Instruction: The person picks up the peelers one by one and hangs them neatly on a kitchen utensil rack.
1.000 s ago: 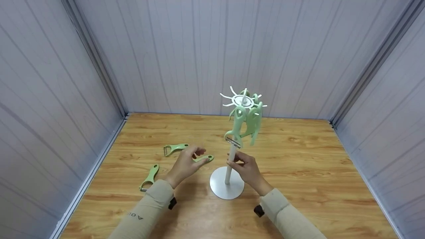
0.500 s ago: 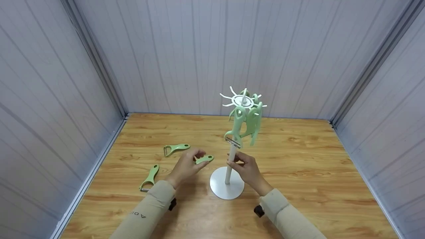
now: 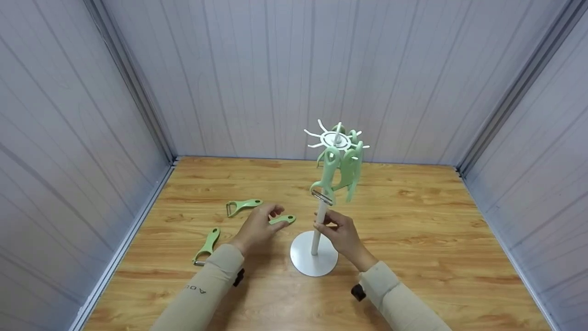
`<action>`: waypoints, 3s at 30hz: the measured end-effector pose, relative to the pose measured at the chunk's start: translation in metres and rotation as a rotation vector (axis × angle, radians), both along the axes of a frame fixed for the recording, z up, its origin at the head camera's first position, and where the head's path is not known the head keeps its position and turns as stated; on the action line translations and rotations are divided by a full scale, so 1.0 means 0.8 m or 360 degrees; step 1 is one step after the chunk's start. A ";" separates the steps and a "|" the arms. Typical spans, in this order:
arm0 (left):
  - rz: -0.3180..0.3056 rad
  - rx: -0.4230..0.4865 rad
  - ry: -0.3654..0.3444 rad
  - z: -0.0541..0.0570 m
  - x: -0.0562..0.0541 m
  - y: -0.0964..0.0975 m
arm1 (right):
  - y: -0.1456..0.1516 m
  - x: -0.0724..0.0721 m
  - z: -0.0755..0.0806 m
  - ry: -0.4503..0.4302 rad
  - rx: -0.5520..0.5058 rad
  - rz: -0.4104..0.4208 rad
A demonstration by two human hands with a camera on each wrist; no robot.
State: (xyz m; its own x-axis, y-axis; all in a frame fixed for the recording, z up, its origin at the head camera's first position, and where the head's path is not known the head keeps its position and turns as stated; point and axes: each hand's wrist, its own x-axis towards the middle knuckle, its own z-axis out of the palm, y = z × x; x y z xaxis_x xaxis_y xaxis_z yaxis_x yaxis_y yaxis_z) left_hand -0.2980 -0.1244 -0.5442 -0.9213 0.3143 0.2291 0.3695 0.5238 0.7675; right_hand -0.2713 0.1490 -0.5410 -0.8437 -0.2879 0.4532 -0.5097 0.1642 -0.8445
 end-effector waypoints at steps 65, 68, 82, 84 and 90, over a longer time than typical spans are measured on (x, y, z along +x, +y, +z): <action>0.0004 -0.0580 -0.0223 -0.049 -0.042 0.004 | -0.001 0.001 0.002 -0.0060 0.0017 -0.0019; 0.0040 -0.0550 -0.0241 -0.045 -0.039 0.002 | -0.001 0.001 0.002 -0.0065 0.0018 -0.0018; 0.0101 -0.0098 -0.0330 -0.018 -0.022 -0.001 | 0.000 0.002 0.003 -0.0070 0.0012 -0.0022; 0.0108 -0.0057 -0.0314 -0.017 -0.021 -0.003 | 0.000 0.002 0.003 -0.0073 0.0004 -0.0018; 0.0124 -0.0005 -0.0256 -0.010 -0.018 -0.004 | 0.000 0.001 0.002 -0.0079 -0.0002 -0.0014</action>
State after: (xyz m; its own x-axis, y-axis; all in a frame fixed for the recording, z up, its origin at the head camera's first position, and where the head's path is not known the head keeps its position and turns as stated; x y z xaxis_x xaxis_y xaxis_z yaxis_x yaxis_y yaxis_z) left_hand -0.3122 -0.1272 -0.5521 -0.9675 0.2410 0.0761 0.2005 0.5486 0.8117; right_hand -0.2702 0.1488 -0.5395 -0.8677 -0.2797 0.4110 -0.4656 0.1674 -0.8691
